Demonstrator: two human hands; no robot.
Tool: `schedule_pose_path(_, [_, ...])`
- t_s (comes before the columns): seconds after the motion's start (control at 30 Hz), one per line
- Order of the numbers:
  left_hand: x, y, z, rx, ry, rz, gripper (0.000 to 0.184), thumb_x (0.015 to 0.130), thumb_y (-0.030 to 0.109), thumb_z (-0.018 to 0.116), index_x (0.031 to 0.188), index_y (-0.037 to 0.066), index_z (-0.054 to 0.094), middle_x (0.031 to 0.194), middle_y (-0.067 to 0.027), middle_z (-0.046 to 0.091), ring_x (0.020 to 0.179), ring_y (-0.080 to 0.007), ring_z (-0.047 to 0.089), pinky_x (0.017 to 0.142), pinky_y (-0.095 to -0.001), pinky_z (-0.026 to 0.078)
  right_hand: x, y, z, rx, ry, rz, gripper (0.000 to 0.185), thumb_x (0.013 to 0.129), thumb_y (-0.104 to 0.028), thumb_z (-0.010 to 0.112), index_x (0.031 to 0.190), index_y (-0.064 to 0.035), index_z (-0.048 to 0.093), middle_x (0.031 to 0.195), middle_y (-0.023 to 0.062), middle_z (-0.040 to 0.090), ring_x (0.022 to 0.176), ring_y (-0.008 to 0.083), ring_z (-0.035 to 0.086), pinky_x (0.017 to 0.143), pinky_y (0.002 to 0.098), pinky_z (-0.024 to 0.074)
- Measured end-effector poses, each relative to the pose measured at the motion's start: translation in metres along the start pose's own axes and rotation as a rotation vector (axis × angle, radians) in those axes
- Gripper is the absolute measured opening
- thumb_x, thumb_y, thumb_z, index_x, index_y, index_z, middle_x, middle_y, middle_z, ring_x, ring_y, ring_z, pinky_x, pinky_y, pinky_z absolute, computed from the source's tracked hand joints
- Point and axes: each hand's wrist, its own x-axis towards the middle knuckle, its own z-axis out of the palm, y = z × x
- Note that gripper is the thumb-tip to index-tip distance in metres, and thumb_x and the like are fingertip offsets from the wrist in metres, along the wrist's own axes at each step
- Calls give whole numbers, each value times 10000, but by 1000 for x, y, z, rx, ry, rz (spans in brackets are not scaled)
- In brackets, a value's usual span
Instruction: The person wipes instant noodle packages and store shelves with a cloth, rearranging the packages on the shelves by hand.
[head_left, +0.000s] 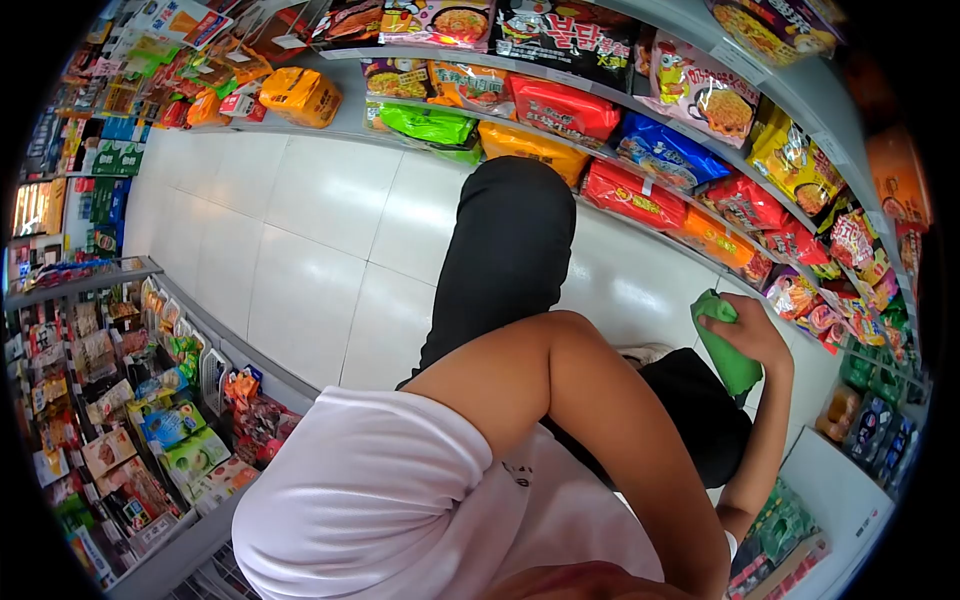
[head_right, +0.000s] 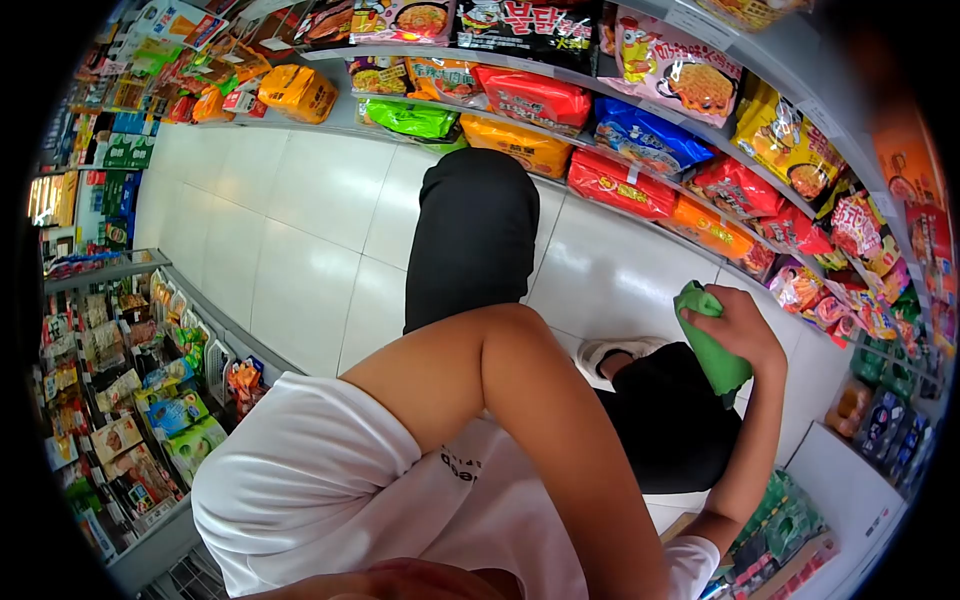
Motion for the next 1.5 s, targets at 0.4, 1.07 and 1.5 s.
schedule_pose_path(0.4, [6, -1, 20, -88, -14, 8, 291, 837, 245, 847, 937, 71, 637, 1046, -142, 700, 1001, -331, 662, 862, -456, 514, -2, -6, -3, 4, 0, 39, 449, 881, -368, 776, 1043, 46, 713, 836, 199, 704, 744, 259, 680, 734, 394, 539])
schedule_pose_path(1.07, [-6, 2, 38, -170, -34, -47, 300, 828, 243, 855, 917, 81, 619, 1065, -141, 694, 1014, -351, 653, 877, -470, 507, -5, -4, -5, 9, 27, -8, 454, 881, -369, 771, 1025, 56, 707, 833, 226, 693, 770, 320, 672, 758, 418, 532])
schedule_pose_path(1.5, [-17, 18, 47, -251, -116, -113, 308, 822, 243, 860, 904, 88, 608, 1077, -141, 690, 1023, -364, 647, 887, -479, 502, -9, -6, -5, 3, 2, -7, 494, 853, -456, 737, 1042, 1, 738, 959, 240, 733, 897, 393, 709, 842, 443, 555])
